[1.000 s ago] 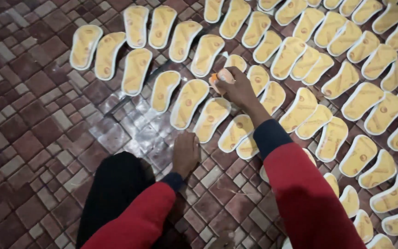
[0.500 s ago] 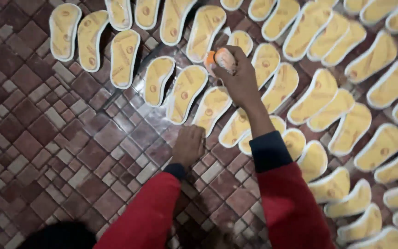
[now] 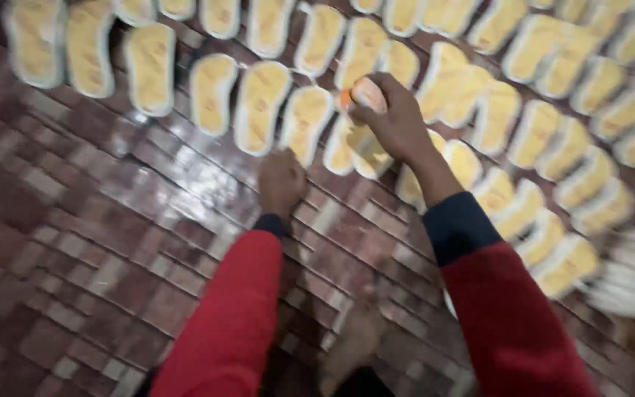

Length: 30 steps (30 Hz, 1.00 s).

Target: The person sits on a tiled floor and applies a white adhesive to the edges of yellow shoe insoles using a sponge. They dip the sponge into a small metal bowl of glue and rub it along the perimeter of each insole, handling them one at a time from a large batch laid out on the floor.

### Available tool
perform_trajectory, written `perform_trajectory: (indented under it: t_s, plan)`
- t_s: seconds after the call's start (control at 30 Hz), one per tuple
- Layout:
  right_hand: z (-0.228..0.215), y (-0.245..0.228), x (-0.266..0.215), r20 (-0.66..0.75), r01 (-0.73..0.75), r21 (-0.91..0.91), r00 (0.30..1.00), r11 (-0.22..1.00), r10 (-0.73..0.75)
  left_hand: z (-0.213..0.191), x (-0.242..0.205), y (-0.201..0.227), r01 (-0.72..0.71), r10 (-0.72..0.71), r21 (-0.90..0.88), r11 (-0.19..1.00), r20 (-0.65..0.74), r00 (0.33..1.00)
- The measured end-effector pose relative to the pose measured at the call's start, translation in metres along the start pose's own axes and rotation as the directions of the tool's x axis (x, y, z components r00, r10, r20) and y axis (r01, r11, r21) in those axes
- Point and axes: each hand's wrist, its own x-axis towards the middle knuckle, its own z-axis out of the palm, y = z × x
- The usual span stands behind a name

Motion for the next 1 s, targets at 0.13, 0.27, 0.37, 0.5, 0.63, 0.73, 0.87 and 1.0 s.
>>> perform_trajectory:
  t_s: [0.13, 0.27, 0.37, 0.5, 0.63, 0.73, 0.87, 1.0]
  plan:
    - [-0.024, 0.014, -0.047, -0.052, 0.041, -0.050, 0.998, 0.998, -0.044, -0.032, 0.004, 0.047, 0.262, -0.246, -0.303, 0.916, 0.091, 0.965]
    - [-0.059, 0.017, -0.095, -0.174, -0.024, -0.076, 0.985, 0.997, 0.010, -0.012, 0.011, 0.118, 0.216, -0.152, -0.389, 0.896, 0.189, 0.970]
    - [-0.095, 0.024, -0.148, -0.248, -0.062, -0.114, 0.968, 0.992, 0.032, -0.018, 0.008, 0.188, 0.232, -0.095, -0.553, 0.800, 0.265, 0.960]
    - [-0.139, 0.026, -0.226, -0.240, -0.017, -0.206, 0.970, 0.978, -0.033, -0.021, -0.005, 0.242, 0.104, 0.173, -0.541, 0.835, 0.436, 0.883]
    - [-0.157, 0.046, -0.283, -0.324, -0.351, -0.242, 0.908, 0.904, 0.266, -0.017, -0.028, 0.258, -0.002, 0.258, -0.421, 0.907, 0.552, 0.793]
    - [-0.149, 0.107, -0.317, -0.368, -0.583, 0.061, 0.741, 0.810, 0.561, 0.006, -0.051, 0.266, 0.077, 0.199, -0.357, 0.931, 0.672, 0.713]
    - [-0.135, 0.247, -0.375, -0.274, -0.566, -0.450, 0.824, 0.691, 0.496, 0.066, -0.089, 0.274, 0.152, 0.196, -0.374, 0.915, 0.741, 0.643]
    - [-0.113, 0.298, -0.400, -0.131, -0.443, -0.623, 0.871, 0.644, 0.473, 0.064, -0.115, 0.278, 0.291, 0.266, -0.512, 0.808, 0.758, 0.596]
